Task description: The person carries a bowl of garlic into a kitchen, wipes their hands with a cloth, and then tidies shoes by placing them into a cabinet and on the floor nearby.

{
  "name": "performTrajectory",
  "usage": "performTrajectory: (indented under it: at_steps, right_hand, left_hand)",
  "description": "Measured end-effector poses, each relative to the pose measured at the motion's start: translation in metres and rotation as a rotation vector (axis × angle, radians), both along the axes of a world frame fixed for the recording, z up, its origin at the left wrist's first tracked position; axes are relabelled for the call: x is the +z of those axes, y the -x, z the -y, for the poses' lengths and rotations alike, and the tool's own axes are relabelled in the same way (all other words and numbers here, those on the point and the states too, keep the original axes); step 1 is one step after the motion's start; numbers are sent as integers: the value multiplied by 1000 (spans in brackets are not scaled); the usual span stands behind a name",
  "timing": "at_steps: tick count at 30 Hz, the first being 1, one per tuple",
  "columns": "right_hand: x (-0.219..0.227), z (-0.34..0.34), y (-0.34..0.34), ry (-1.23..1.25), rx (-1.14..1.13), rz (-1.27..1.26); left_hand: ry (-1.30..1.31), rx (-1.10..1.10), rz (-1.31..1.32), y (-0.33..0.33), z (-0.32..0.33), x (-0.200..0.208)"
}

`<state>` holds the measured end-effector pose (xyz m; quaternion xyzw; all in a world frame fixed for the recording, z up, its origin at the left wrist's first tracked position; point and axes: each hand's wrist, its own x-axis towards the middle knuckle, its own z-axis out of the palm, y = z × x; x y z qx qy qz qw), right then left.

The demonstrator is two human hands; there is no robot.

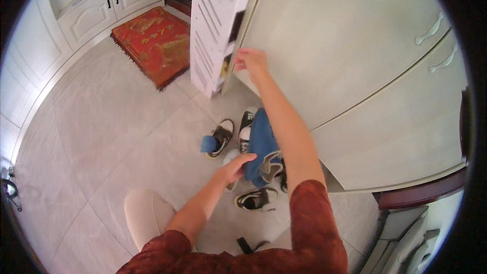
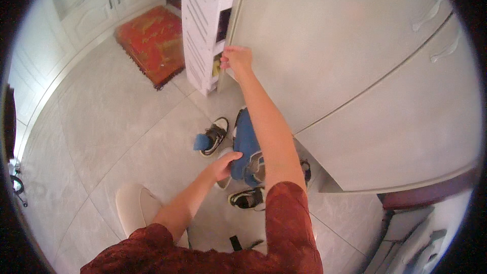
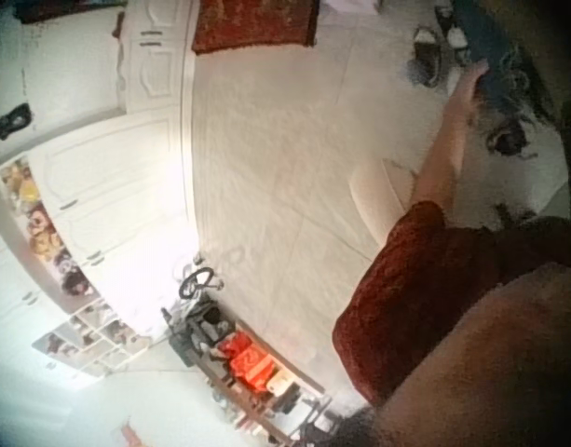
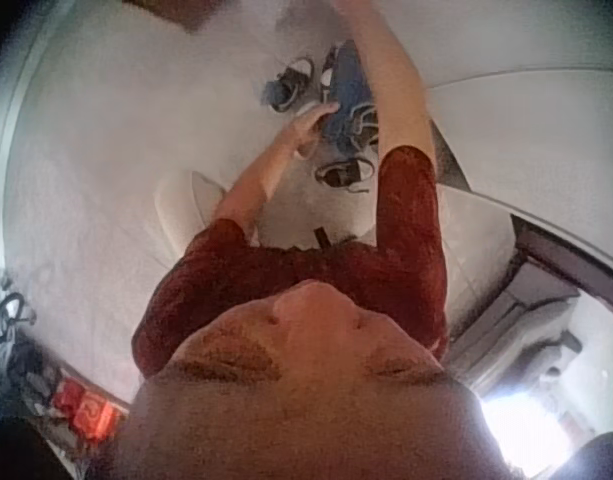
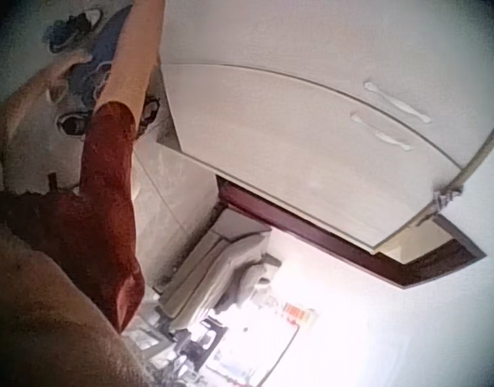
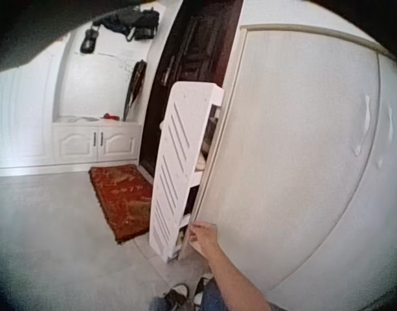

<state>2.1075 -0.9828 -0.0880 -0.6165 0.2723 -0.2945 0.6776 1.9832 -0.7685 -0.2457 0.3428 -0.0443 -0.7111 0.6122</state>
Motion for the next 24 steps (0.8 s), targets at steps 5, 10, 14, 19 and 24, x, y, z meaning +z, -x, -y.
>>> performTrajectory:
  at_steps: [5,10,14,19,24]
  right_hand:
    - [6,11,-51,162,-67,-54]
    - [8,22,-69,241,-60,-102]
    - [5,26,-69,70,51,-56]
    - [3,17,-45,27,86,-73]
    - [4,-1,33,145,61,-44]
  left_hand:
    - [27,-18,-16,-15,-7,2]
    - [-5,-24,47,-20,-12,10]
    - [84,-34,25,-19,-12,12]
    - [69,-36,24,-12,-12,7]
    - [-1,8,-62,-2,-9,0]
